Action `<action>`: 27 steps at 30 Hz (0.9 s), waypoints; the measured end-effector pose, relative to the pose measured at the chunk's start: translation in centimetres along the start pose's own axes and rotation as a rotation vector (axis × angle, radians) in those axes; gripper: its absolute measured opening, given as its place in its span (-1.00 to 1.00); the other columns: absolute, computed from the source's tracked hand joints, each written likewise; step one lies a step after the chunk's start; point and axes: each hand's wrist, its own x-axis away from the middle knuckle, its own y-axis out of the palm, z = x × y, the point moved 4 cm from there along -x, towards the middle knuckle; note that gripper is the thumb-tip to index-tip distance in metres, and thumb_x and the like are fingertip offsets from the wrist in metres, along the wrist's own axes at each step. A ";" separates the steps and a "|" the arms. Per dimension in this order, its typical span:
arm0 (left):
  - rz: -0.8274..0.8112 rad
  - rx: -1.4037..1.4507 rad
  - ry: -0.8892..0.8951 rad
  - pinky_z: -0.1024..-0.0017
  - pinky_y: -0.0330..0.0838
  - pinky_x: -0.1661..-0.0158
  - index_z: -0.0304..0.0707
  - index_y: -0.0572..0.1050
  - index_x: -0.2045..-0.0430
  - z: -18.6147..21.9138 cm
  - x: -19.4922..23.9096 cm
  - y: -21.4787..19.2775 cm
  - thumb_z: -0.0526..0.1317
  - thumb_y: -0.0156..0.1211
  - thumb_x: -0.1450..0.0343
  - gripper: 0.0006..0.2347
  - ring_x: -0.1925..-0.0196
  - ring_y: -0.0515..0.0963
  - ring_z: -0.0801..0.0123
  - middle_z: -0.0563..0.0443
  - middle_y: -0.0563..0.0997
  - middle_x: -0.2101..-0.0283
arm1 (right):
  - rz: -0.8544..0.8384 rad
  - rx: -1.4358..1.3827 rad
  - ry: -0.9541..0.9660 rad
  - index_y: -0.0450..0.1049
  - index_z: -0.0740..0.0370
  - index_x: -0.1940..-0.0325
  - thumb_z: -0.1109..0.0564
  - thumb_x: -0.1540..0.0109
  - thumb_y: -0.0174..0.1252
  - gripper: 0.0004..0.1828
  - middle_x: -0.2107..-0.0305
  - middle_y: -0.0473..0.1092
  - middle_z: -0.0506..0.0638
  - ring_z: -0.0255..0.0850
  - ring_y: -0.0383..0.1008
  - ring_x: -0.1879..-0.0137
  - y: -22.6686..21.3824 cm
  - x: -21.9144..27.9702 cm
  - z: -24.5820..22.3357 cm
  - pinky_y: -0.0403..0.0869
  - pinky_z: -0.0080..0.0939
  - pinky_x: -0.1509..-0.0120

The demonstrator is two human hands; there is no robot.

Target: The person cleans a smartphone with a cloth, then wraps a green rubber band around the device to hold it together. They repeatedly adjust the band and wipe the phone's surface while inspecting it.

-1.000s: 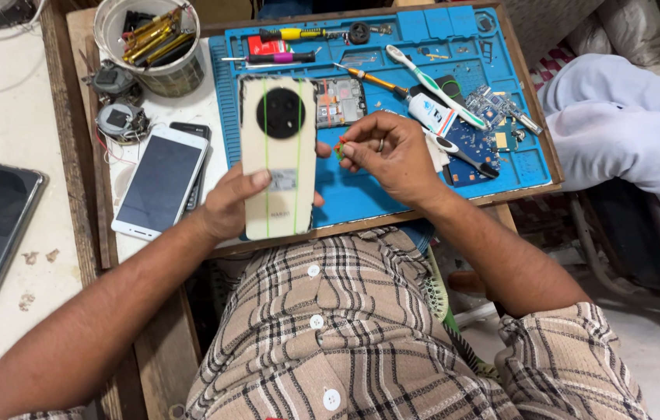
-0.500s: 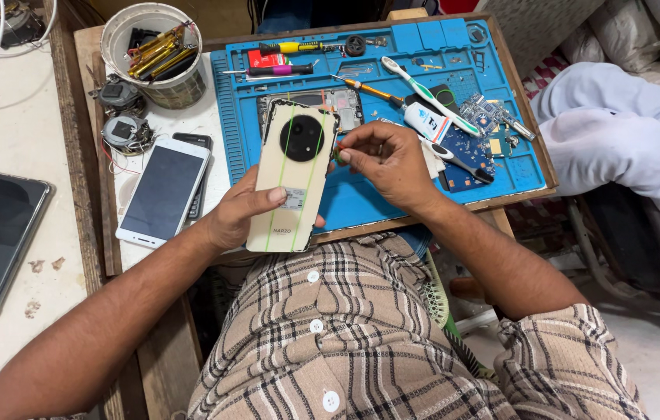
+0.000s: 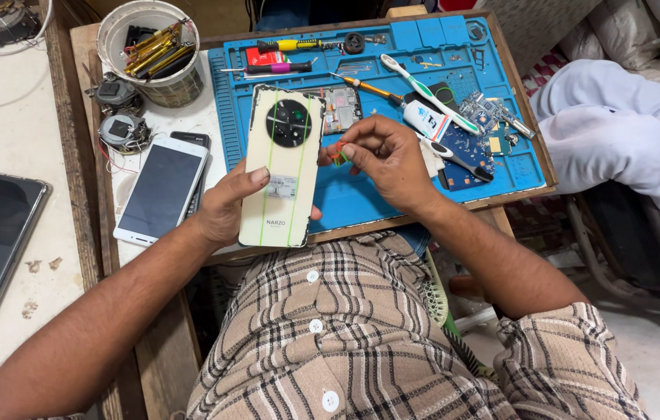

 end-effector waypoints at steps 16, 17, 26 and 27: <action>-0.084 0.090 -0.051 0.02 0.63 0.04 -0.44 0.14 -0.40 -1.1 -0.1 0.1 0.07 0.21 -0.39 -0.26 -0.01 0.65 -0.25 -0.30 0.42 -0.26 | -0.078 -0.088 -0.009 0.50 0.30 0.03 0.26 -0.34 0.22 -0.87 0.26 0.54 -0.03 -0.38 0.53 0.15 1.0 0.4 0.3 0.47 -0.39 0.12; -0.088 0.092 -0.051 0.02 0.63 0.03 -0.44 0.14 -0.40 -1.1 0.0 0.1 0.07 0.21 -0.39 -0.26 -0.01 0.65 -0.25 -0.30 0.42 -0.26 | -0.083 -0.109 -0.023 0.49 0.30 0.03 0.26 -0.34 0.22 -0.87 0.25 0.54 -0.04 -0.38 0.54 0.14 1.1 0.4 0.2 0.49 -0.38 0.09; -0.041 0.020 -0.060 0.07 0.65 0.12 -0.42 0.11 -0.41 -0.8 -0.1 0.2 0.08 0.22 -0.36 -0.23 0.05 0.66 -0.20 -0.27 0.40 -0.31 | -0.077 -0.048 0.015 0.49 0.27 0.03 0.22 -0.31 0.22 -0.84 0.27 0.57 -0.03 -0.40 0.54 0.17 0.9 0.2 0.3 0.49 -0.39 0.13; -0.048 0.008 -0.053 0.08 0.65 0.10 -0.42 0.10 -0.42 -0.7 -0.2 0.3 0.08 0.22 -0.36 -0.22 0.04 0.67 -0.19 -0.29 0.40 -0.31 | -0.061 -0.036 -0.003 0.49 0.28 0.03 0.22 -0.31 0.23 -0.84 0.27 0.56 -0.03 -0.40 0.52 0.19 0.7 0.2 0.3 0.49 -0.39 0.14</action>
